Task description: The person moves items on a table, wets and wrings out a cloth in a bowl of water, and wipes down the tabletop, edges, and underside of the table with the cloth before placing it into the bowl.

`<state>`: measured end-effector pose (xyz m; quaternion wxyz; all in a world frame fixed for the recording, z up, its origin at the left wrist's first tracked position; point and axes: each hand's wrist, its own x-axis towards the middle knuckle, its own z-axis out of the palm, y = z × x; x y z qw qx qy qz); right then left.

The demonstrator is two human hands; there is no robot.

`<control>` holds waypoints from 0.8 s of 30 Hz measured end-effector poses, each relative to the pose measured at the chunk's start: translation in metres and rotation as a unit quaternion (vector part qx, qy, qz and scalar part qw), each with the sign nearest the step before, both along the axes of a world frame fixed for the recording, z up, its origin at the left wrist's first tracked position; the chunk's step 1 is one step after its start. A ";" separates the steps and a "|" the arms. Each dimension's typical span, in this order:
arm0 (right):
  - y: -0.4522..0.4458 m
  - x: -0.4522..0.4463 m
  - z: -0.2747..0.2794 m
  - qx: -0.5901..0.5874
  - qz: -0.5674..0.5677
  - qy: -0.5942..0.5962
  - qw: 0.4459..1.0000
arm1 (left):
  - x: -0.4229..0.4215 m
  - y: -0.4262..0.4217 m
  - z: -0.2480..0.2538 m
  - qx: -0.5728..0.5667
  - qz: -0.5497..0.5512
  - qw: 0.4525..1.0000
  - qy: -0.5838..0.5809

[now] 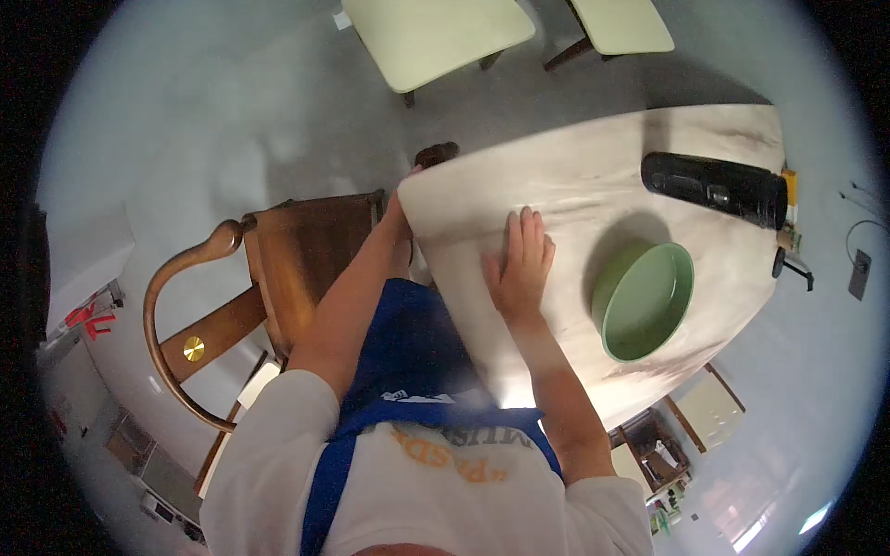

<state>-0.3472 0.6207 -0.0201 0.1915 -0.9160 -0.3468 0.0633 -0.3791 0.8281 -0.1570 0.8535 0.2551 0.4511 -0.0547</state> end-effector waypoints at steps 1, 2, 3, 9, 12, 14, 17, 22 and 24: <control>-0.001 -0.001 -0.001 -0.019 -0.005 -0.009 1.000 | 0.004 0.007 -0.029 -0.013 -0.052 0.999 -0.002; -0.001 0.000 -0.001 -0.027 -0.006 -0.007 1.000 | 0.005 0.013 -0.066 -0.026 -0.106 0.994 -0.004; -0.001 0.000 0.000 -0.035 -0.010 -0.006 0.999 | 0.003 0.014 -0.097 0.078 -0.143 0.985 -0.063; -0.003 0.005 0.002 -0.032 -0.007 0.013 0.999 | 0.002 0.022 -0.048 0.102 -0.159 0.982 -0.031; -0.004 0.003 0.005 -0.007 -0.011 0.030 0.999 | -0.005 0.029 -0.002 -0.085 -0.066 0.994 0.014; -0.006 0.005 0.007 -0.007 -0.010 0.035 0.999 | 0.006 0.032 0.010 0.086 -0.215 0.972 -0.048; -0.004 0.003 0.006 -0.033 -0.014 0.041 0.998 | 0.022 0.045 0.016 0.318 -0.416 0.842 -0.131; -0.001 0.002 0.001 -0.074 -0.031 0.043 0.996 | 0.071 0.054 0.014 0.311 -0.551 0.737 -0.238; -0.002 0.002 0.003 -0.101 -0.046 0.079 0.991 | 0.078 0.050 -0.037 0.249 -0.553 0.761 -0.231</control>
